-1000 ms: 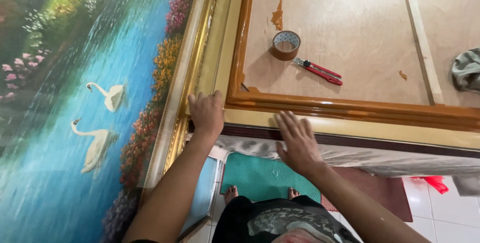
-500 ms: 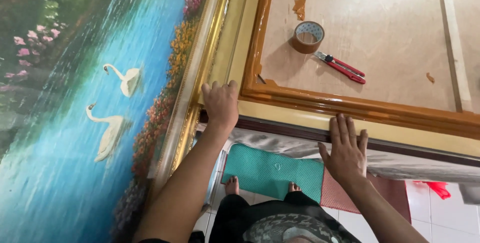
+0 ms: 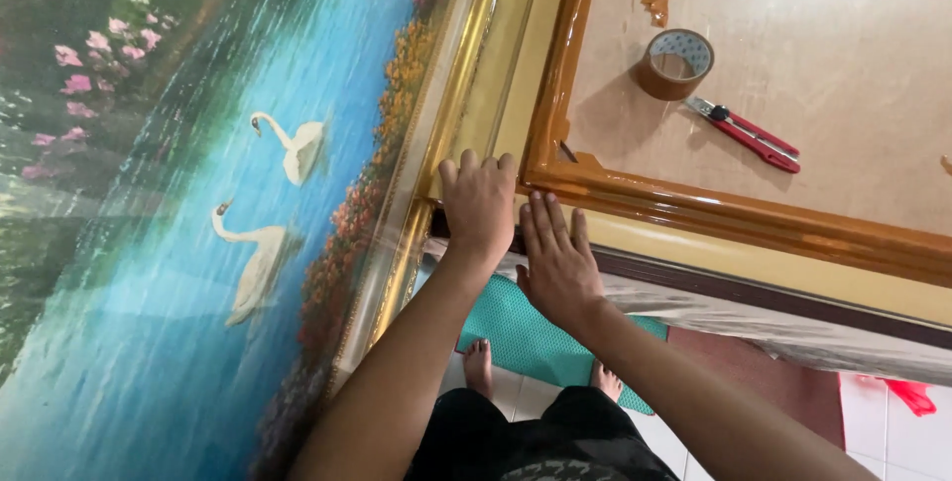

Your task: The person applies masking tape along the edges of a wooden picture frame resting on a workbench. They smooth the tape, cut it with a utility knife, and wipe the frame with a cloth. The person repeats this process on multiple sides of the frame.

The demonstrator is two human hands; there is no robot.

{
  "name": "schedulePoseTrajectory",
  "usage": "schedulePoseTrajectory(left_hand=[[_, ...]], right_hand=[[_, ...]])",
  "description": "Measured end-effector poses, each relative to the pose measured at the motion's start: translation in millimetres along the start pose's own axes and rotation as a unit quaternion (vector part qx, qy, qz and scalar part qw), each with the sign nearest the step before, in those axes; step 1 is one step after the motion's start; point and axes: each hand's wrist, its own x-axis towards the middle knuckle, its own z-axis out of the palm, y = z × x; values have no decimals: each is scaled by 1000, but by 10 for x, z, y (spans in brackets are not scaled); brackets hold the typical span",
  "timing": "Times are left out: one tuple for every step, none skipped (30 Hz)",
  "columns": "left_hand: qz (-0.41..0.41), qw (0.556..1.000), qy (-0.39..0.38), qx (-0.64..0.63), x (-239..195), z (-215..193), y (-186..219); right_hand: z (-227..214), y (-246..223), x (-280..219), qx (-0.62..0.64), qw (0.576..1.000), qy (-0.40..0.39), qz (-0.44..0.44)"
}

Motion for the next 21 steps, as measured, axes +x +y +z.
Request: schedulePoseTrajectory(left_hand=[[-2, 1000, -1, 0, -10, -16, -13], [-3, 1000, 16, 2, -9, -31, -30], [-4, 999, 34, 4, -9, -47, -45], [-6, 999, 34, 5, -17, -88, -65], [10, 997, 69, -15, -26, -131, -83], [29, 993, 108, -36, -9, -168, -104], [29, 993, 111, -36, -18, -198, -111], [25, 978, 187, -90, -65, -233, -100], [21, 955, 261, -142, -113, -273, -86], [22, 954, 263, -143, -169, -256, -57], [19, 938, 303, -164, -224, -243, -28], [15, 920, 344, -187, -280, -232, 10], [16, 919, 346, -188, -384, -236, 46], [34, 912, 339, -229, -464, -239, 73], [51, 903, 331, -269, -544, -245, 98], [54, 903, 332, -269, -645, -180, 112], [49, 911, 317, -259, -746, -117, 125], [47, 917, 306, -250, -814, -46, 138], [51, 916, 310, -250, -840, -5, 154], [42, 925, 276, -260, -916, 26, 186], [33, 932, 241, -269, -996, 59, 224]], right_hand=[[17, -34, 31, 1, 1000, -1, -2], [36, -65, 74, 3, 1000, -8, 1], [53, -94, 115, 6, 1000, -16, 4], [60, -92, 136, 6, 1000, -15, 1], [67, -88, 155, 0, 1000, -19, -1], [76, -72, 197, -8, 1000, -20, 0], [108, -69, 256, -10, 1000, -18, 0], [135, -72, 269, 10, 1000, 18, -3], [158, -74, 279, 30, 998, 54, -6], [129, -86, 277, 28, 998, 56, -6], [96, -99, 275, 41, 998, 36, -11], [59, -103, 267, 52, 998, 15, -15], [33, -108, 188, 50, 999, 16, -14], [6, -107, 135, 39, 997, 58, -12], [-24, -109, 82, 29, 995, 99, -9], [-28, -93, 19, 28, 994, 101, -8], [-35, -79, -46, 20, 994, 106, 3], [-41, -45, -83, 10, 993, 115, 14], [-49, -34, -24, 7, 993, 119, 17], [-57, -40, -16, 27, 998, 49, 18], [-62, -43, -14, 48, 998, -21, 20]])
